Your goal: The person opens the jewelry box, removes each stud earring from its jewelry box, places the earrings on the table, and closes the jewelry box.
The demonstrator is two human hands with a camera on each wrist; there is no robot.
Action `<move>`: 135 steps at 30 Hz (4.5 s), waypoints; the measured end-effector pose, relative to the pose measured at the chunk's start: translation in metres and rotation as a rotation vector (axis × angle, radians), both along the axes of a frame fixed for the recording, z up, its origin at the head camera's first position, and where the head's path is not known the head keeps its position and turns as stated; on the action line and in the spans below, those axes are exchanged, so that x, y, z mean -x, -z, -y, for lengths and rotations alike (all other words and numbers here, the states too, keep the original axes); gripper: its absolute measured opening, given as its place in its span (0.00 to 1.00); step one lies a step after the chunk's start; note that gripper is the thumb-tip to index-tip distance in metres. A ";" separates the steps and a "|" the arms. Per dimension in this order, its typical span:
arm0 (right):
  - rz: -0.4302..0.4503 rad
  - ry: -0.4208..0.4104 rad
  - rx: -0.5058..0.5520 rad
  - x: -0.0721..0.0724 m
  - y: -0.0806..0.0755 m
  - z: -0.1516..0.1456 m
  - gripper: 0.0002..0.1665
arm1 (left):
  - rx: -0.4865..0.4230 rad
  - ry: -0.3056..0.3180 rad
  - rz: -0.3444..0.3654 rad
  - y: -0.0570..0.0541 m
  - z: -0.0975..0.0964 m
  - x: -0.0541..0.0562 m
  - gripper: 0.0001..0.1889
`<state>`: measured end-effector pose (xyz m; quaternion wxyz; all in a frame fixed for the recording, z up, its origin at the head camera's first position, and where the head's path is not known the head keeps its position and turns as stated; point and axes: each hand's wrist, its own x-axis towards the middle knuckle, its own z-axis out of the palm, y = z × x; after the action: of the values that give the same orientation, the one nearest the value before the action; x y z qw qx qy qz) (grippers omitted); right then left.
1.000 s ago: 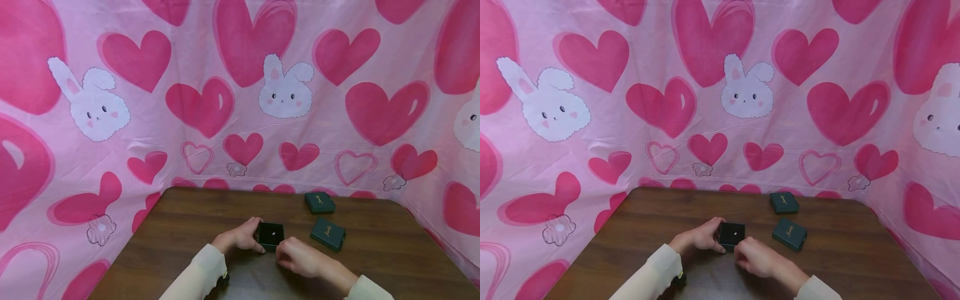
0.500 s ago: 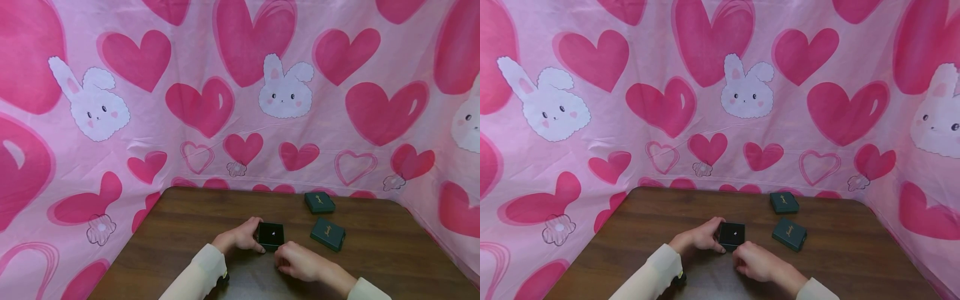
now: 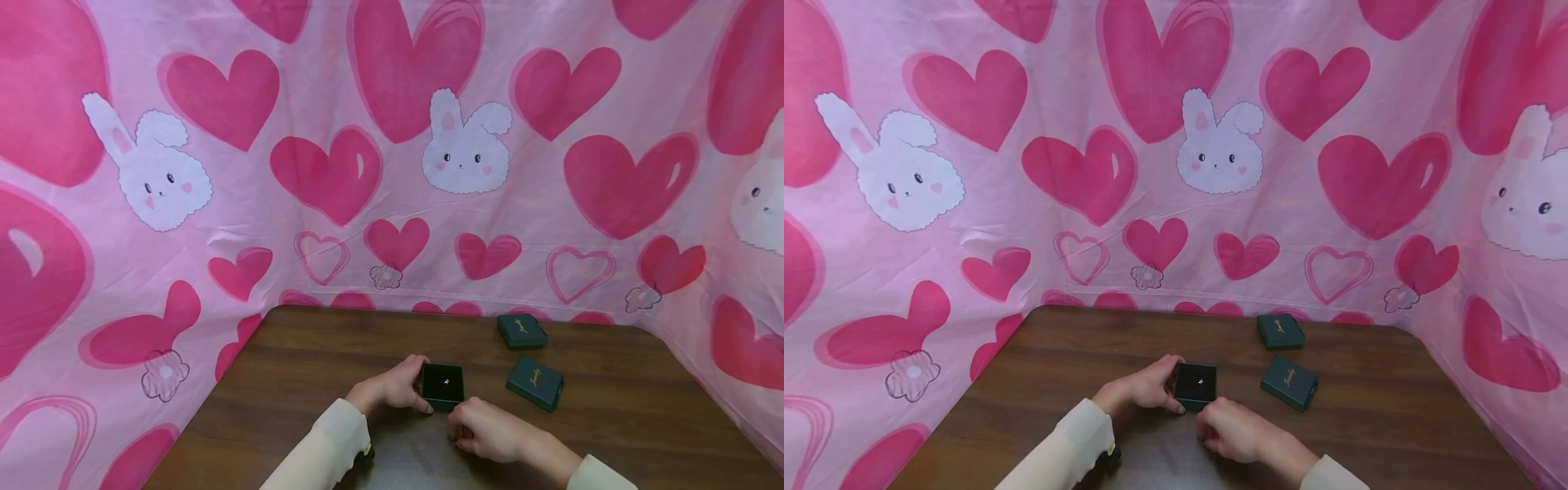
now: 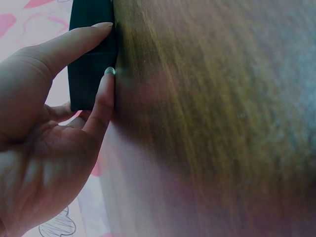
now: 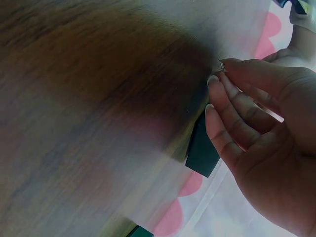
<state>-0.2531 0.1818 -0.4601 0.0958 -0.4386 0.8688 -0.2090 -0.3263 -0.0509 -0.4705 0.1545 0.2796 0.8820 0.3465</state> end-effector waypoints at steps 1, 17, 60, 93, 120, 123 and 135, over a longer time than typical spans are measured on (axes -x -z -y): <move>0.002 0.000 0.000 0.000 0.000 0.000 0.07 | 0.000 -0.001 0.002 0.000 0.000 0.000 0.36; -0.032 -0.053 0.025 0.003 -0.001 -0.002 0.09 | -0.004 0.000 0.010 0.001 0.001 -0.001 0.35; -0.137 0.226 0.002 0.028 -0.020 -0.009 0.06 | 0.001 0.017 -0.023 0.001 -0.001 0.003 0.36; -0.114 0.279 0.018 0.056 -0.019 -0.005 0.11 | 0.013 0.018 -0.032 0.002 -0.003 0.003 0.38; -0.429 0.208 -0.079 0.061 -0.007 0.008 0.07 | 0.028 0.029 -0.052 0.002 -0.004 0.004 0.37; -0.450 0.209 -0.093 0.062 -0.007 0.010 0.07 | 0.025 0.026 -0.049 0.002 -0.004 0.004 0.37; -0.469 0.269 -0.177 0.060 -0.004 0.021 0.08 | 0.009 0.017 -0.020 0.003 -0.002 0.002 0.36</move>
<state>-0.3135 0.1608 -0.4557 -0.0986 -0.3458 0.9324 -0.0362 -0.3285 -0.0493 -0.4734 0.1498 0.2896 0.8826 0.3386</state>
